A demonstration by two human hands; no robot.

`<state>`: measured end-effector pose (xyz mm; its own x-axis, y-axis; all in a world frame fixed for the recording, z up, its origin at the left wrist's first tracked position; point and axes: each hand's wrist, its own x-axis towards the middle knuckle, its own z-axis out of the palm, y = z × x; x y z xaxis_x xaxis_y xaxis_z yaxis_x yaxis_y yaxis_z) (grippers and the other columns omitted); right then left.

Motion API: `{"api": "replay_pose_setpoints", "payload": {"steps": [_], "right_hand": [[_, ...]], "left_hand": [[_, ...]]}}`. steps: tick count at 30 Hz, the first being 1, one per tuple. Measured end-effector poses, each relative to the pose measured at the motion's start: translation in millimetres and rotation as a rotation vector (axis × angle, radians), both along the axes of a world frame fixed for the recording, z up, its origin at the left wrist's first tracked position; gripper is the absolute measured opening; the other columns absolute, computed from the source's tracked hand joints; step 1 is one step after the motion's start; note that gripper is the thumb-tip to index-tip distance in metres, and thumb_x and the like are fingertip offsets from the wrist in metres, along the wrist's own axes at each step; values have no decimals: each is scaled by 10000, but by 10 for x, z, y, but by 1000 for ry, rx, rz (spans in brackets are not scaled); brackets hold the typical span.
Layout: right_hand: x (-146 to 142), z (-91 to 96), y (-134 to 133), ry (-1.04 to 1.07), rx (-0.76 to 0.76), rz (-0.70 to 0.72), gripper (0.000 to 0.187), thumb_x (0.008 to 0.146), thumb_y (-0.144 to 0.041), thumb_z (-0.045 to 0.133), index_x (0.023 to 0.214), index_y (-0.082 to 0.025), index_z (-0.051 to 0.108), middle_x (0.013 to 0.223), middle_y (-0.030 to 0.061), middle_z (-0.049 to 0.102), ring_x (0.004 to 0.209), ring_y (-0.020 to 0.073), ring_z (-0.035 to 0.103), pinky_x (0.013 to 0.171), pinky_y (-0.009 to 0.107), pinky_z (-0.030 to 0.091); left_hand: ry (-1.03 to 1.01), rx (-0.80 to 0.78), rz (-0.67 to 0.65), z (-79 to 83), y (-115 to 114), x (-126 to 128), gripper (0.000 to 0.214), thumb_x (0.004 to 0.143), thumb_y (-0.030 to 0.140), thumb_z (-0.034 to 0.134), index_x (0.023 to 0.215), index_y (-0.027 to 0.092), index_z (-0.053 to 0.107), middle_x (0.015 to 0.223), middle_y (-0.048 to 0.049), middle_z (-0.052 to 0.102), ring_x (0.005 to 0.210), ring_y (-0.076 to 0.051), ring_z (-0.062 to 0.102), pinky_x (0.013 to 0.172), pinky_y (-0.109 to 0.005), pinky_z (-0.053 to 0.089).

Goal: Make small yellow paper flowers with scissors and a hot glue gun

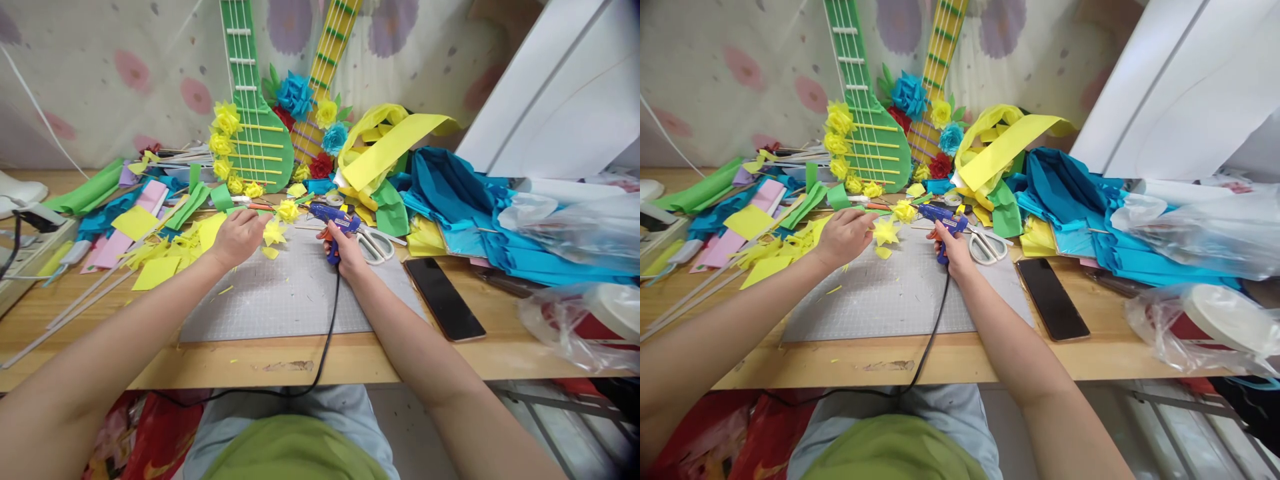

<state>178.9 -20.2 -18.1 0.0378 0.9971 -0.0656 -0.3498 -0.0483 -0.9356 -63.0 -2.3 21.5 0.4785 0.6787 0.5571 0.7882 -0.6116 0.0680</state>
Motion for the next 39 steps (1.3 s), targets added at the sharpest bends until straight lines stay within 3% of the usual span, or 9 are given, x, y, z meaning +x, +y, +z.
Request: {"api": "replay_pose_setpoints", "payload": {"steps": [10, 17, 24, 29, 35, 39], "right_hand": [[0, 22, -10, -30, 4, 9, 434, 603, -607, 650, 632, -177, 598, 718, 16, 654, 431, 33, 444, 377, 180, 342], [-1, 45, -19, -12, -4, 10, 420, 596, -595, 658, 626, -182, 590, 719, 16, 653, 438, 36, 441, 385, 186, 341], [2, 49, -24, -21, -3, 9, 427, 605, -603, 652, 626, -183, 579, 710, 16, 652, 431, 37, 447, 384, 192, 340], [7, 40, -18, -12, 4, 2, 412, 612, -589, 653, 637, -184, 579, 700, 10, 652, 426, 34, 442, 380, 185, 339], [19, 33, -11, 21, 21, 11, 407, 619, -579, 663, 632, -179, 590, 693, 11, 641, 430, 33, 440, 369, 174, 338], [17, 33, -8, 23, 14, 12, 418, 612, -588, 665, 630, -177, 590, 683, 11, 637, 423, 31, 436, 363, 173, 333]], "left_hand": [[-134, -150, -126, -58, 56, 124, 309, 756, 181, 464, 1022, 216, 618, 715, -75, 554, 895, -247, 546, 935, -448, 374], [-35, -109, -112, -60, 82, 165, 346, 809, 192, 387, 1104, 183, 568, 680, -81, 542, 871, -253, 523, 899, -439, 395], [-105, -199, -98, -53, 36, 269, 376, 769, 176, 444, 1122, 195, 572, 615, -63, 480, 852, -270, 514, 909, -462, 368], [-39, -198, -126, -30, 15, 250, 442, 760, 154, 433, 1185, 179, 552, 590, -60, 482, 828, -275, 526, 900, -474, 364], [86, -208, -75, 52, -111, 95, 666, 612, 184, 557, 1272, 198, 465, 806, -81, 614, 939, -289, 533, 966, -469, 318], [101, -210, -1, 91, -182, -39, 815, 543, 128, 536, 1336, 200, 362, 974, -67, 645, 1012, -299, 510, 991, -468, 300]]}}
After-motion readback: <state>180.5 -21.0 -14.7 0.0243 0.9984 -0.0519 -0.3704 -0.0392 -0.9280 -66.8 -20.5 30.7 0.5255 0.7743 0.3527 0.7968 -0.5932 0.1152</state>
